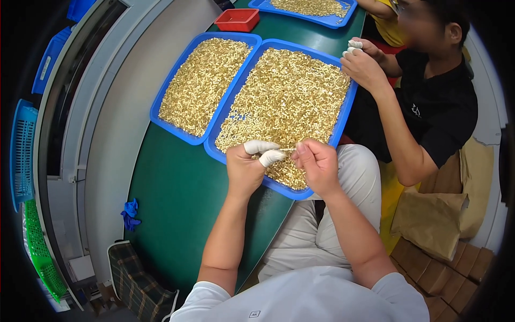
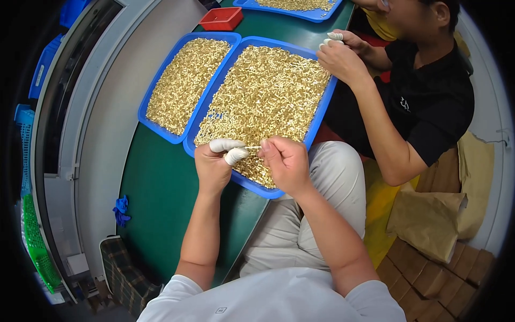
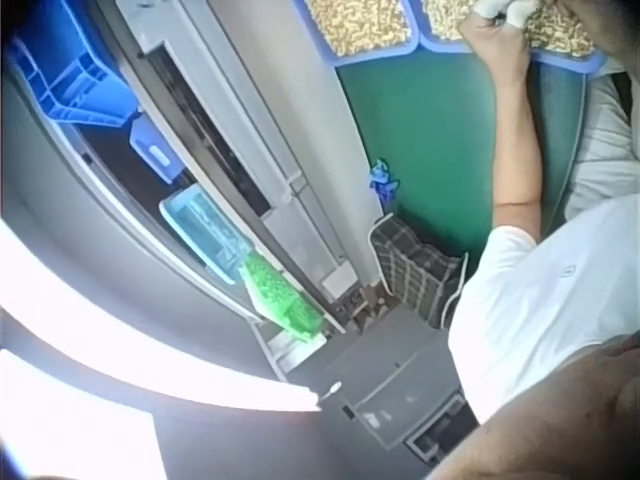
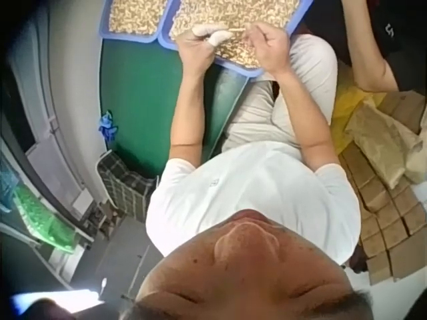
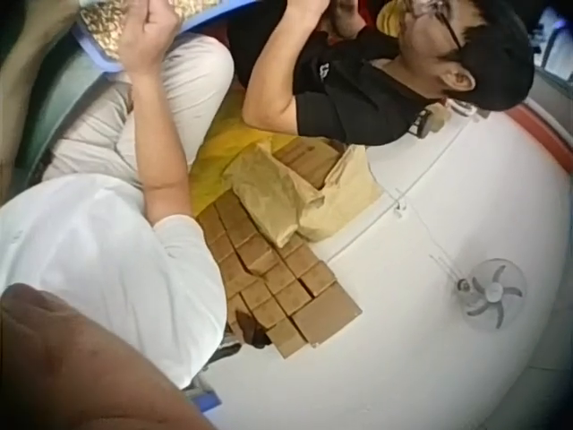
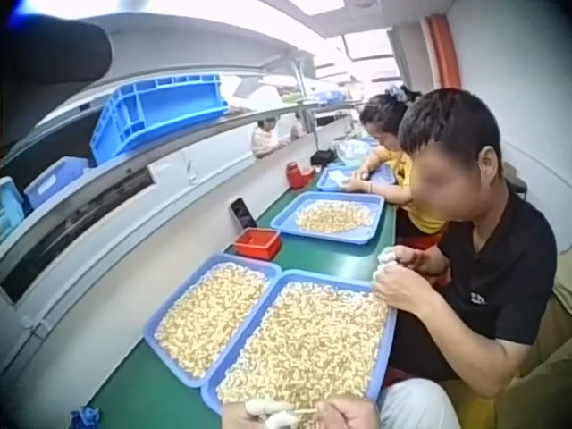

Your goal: Sorting and inspecting small yellow components from a tray at a manual workstation.

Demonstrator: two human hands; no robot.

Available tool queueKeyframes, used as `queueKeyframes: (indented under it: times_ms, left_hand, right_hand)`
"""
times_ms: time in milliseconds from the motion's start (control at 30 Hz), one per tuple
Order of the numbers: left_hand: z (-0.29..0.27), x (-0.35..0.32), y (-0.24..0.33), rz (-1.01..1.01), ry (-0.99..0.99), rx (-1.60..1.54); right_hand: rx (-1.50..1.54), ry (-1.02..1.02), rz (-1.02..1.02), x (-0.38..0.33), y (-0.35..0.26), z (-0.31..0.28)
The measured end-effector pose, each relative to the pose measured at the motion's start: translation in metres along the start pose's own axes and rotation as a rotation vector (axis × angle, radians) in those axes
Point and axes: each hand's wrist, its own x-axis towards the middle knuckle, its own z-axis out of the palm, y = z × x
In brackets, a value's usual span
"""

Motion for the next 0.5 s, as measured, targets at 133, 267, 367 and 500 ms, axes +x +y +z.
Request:
queueKeyframes:
  times_ms: [133, 267, 367, 500]
  left_hand:
    - [-0.009, 0.004, -0.007, -0.013, -0.183, 0.155]
    - [-0.014, 0.007, -0.025, 0.076, -0.172, -0.019]
    - [-0.010, 0.010, -0.027, 0.013, -0.036, -0.029]
    - [-0.002, 0.011, -0.024, 0.096, -0.033, 0.111]
  right_hand:
    - [-0.070, -0.044, 0.021, 0.001, -0.002, -0.002]
    - [0.077, 0.019, 0.062, -0.001, 0.003, -0.001]
    - [0.136, 0.058, 0.122, 0.008, 0.001, -0.002]
    - [-0.110, 0.042, -0.088, 0.056, -0.042, 0.013]
